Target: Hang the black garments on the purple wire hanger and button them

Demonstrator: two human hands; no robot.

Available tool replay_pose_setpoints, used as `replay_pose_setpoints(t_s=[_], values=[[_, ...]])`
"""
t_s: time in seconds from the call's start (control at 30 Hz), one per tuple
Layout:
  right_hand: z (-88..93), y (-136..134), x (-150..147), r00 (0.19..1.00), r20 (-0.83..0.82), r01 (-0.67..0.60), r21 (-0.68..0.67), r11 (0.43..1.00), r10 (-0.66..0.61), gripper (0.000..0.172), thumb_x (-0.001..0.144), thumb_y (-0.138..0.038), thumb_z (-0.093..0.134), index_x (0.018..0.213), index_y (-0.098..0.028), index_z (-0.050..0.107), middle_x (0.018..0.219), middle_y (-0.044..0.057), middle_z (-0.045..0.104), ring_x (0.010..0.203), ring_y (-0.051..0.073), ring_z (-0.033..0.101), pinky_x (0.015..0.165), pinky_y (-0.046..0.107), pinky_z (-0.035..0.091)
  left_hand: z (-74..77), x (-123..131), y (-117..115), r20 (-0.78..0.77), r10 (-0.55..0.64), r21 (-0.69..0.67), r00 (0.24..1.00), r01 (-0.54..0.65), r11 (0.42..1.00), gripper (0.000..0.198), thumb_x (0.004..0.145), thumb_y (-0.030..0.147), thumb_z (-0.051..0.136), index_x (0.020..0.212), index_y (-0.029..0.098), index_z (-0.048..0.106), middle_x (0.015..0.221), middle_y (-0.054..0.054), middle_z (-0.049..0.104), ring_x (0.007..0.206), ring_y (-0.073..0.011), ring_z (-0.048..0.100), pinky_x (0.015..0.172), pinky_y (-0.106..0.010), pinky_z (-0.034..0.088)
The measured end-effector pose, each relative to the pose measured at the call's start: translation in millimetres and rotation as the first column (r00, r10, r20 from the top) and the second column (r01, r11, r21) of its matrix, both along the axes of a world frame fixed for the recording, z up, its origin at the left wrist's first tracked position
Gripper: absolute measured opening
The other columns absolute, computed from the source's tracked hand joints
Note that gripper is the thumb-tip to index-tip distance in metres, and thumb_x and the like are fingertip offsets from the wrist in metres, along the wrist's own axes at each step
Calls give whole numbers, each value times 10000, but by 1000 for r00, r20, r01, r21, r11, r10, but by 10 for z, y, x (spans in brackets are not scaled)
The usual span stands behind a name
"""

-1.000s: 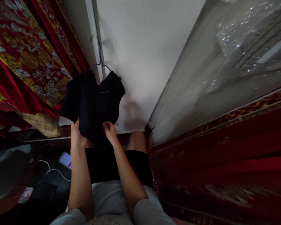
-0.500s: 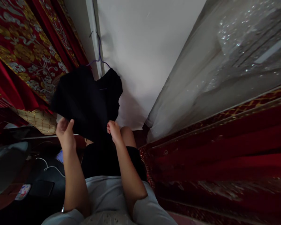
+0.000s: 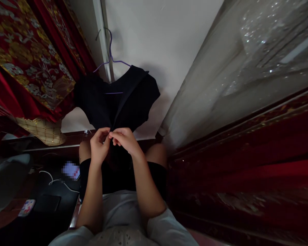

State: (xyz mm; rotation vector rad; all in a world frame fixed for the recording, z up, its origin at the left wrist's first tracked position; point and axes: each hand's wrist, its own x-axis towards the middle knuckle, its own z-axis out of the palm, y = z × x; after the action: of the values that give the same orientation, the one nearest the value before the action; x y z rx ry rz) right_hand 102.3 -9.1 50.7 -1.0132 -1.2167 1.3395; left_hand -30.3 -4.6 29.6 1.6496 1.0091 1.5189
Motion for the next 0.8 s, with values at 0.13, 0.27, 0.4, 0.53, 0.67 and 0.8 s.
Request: replay_pose_setpoints(t_s=[0.13,0.27,0.4,0.53,0.67,0.8], values=[[237,372,103,985,-103,134,-33,990,-136,223,787,-311,682,666,-123,680,489,-23,508,413,47,374,410,197,219,-162,91,135,36,89,22,995,-90,996,187,903,104,613,1064,198,597,947,-36,661,906,-152,697,815,-247,572],[952,1126,344,924,-158,347,-27,937,-347,217,872,-152,650,663,-139,596,574,-29,522,438,20,359,394,155,214,-414,292,250,-88,58,15,994,-57,998,228,864,16,561,973,210,513,879,-3,586,802,-130,639,748,-220,508],[1617,1557,477,900,-256,363,-13,932,-354,288,953,-83,551,682,-162,497,638,-38,490,442,12,340,379,144,223,-520,423,372,-318,-75,25,945,87,996,316,788,-80,501,920,207,519,850,-12,581,779,-151,598,743,-249,463],[1705,1391,423,912,-249,342,15,940,-327,278,1034,-163,480,761,-154,534,623,-54,435,435,16,328,406,153,223,-111,291,637,-447,-161,-38,880,162,986,296,778,-70,559,892,198,612,798,-37,639,736,-197,614,768,-316,471],[1549,1168,347,949,-112,302,70,951,-293,308,1047,-190,476,748,-146,538,577,-59,406,445,34,334,440,186,204,787,143,1093,-206,-86,243,975,136,960,335,881,65,673,1166,241,670,930,-26,695,870,-207,651,875,-339,484],[1477,1168,308,964,-48,265,197,944,-261,332,1045,-159,468,717,-159,517,545,-66,361,441,42,309,452,205,194,1514,128,1581,-306,-39,414,951,170,894,211,873,119,771,1046,225,712,824,1,671,798,-178,576,866,-344,470]])
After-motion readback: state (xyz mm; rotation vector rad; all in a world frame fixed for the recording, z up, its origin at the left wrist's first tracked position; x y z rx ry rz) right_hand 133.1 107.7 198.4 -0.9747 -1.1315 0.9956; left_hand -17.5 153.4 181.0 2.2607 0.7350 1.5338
